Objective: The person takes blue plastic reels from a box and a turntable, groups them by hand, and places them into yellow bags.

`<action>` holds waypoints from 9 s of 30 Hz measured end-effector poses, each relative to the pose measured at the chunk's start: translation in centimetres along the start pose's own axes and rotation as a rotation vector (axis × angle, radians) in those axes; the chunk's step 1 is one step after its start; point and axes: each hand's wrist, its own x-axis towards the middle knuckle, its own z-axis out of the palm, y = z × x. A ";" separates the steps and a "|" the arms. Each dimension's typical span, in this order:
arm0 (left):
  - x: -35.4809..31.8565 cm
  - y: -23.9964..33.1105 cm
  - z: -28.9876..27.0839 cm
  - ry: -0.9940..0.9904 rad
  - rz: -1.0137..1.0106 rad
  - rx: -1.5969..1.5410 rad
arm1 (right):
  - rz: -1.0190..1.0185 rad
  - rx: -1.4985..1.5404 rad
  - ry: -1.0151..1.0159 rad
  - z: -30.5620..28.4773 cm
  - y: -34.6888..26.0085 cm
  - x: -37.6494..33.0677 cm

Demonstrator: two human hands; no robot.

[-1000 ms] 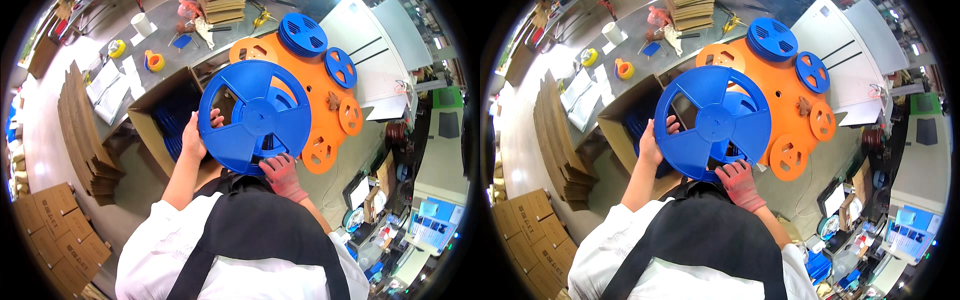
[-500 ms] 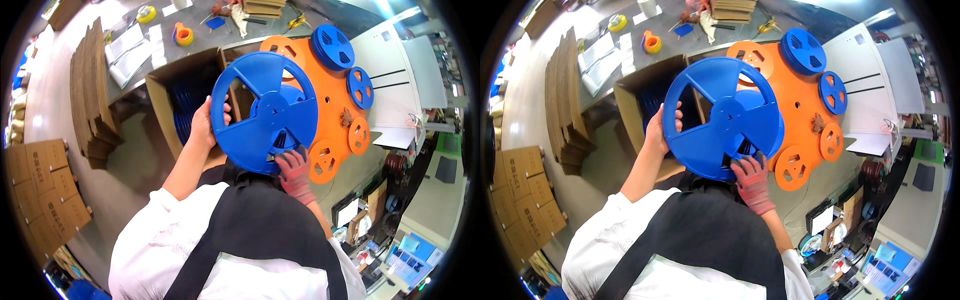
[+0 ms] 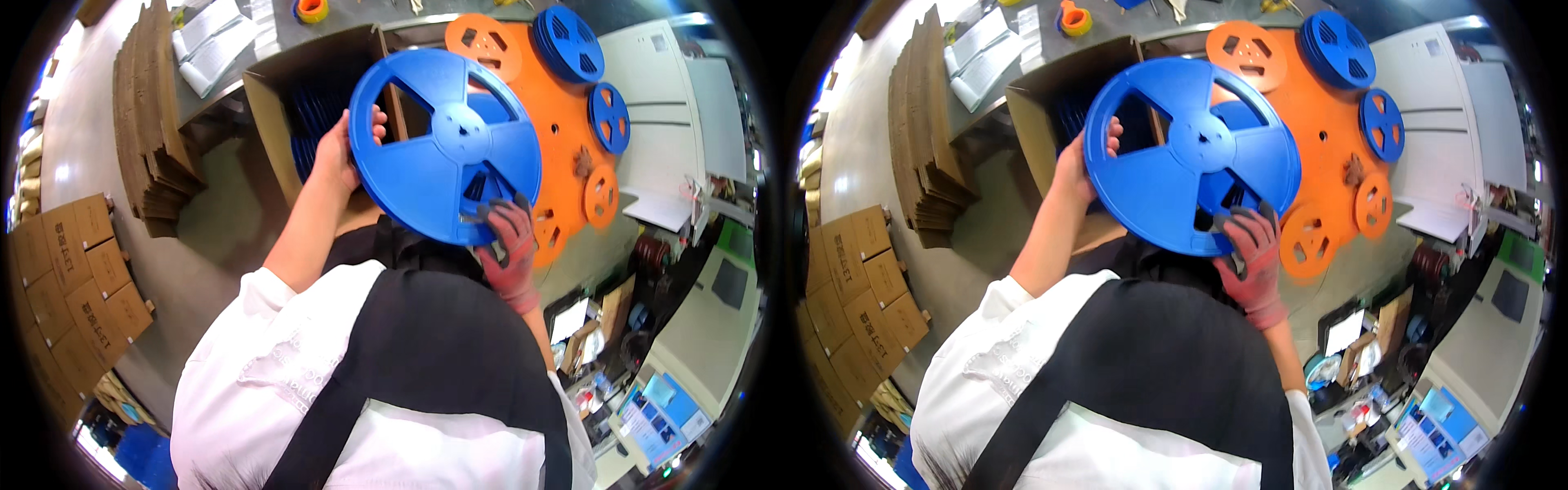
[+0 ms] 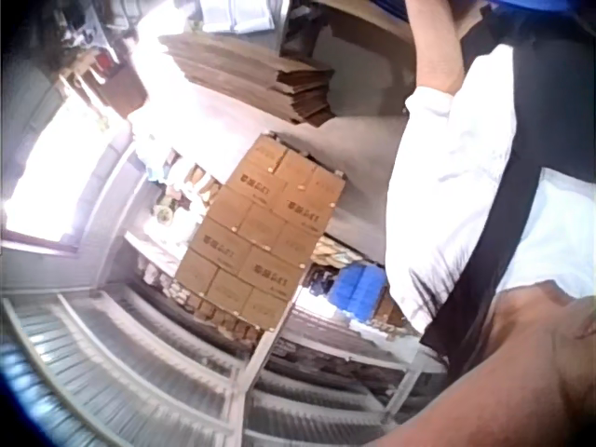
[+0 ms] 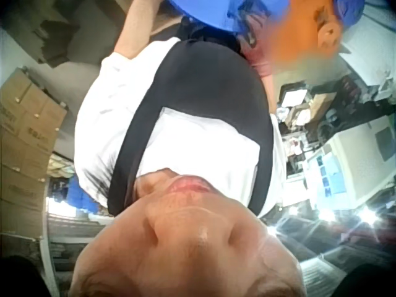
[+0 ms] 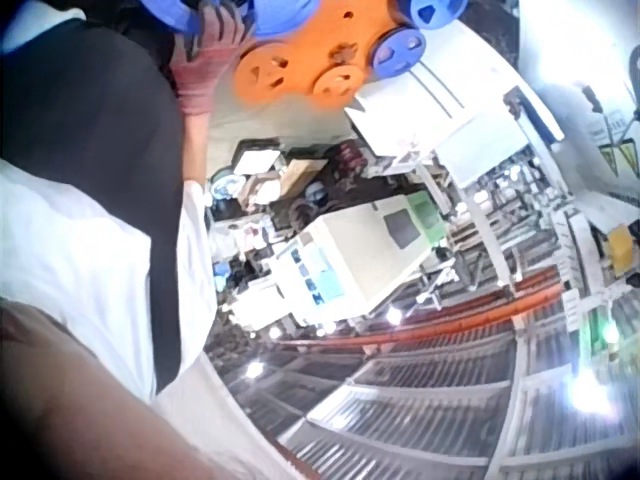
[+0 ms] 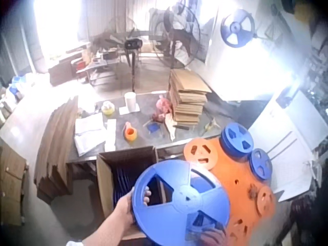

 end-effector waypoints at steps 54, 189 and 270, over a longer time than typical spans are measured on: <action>-3.0 -6.0 4.1 -0.238 0.201 0.903 | 0.458 1.038 0.224 0.9 -3.2 2.8; -7.5 4.5 0.9 -0.252 0.258 0.379 | 0.392 0.469 0.630 -2.4 1.5 4.8; -5.8 -0.8 -6.4 -0.386 -0.262 -0.476 | 1.214 2.031 -0.181 15.2 0.4 3.9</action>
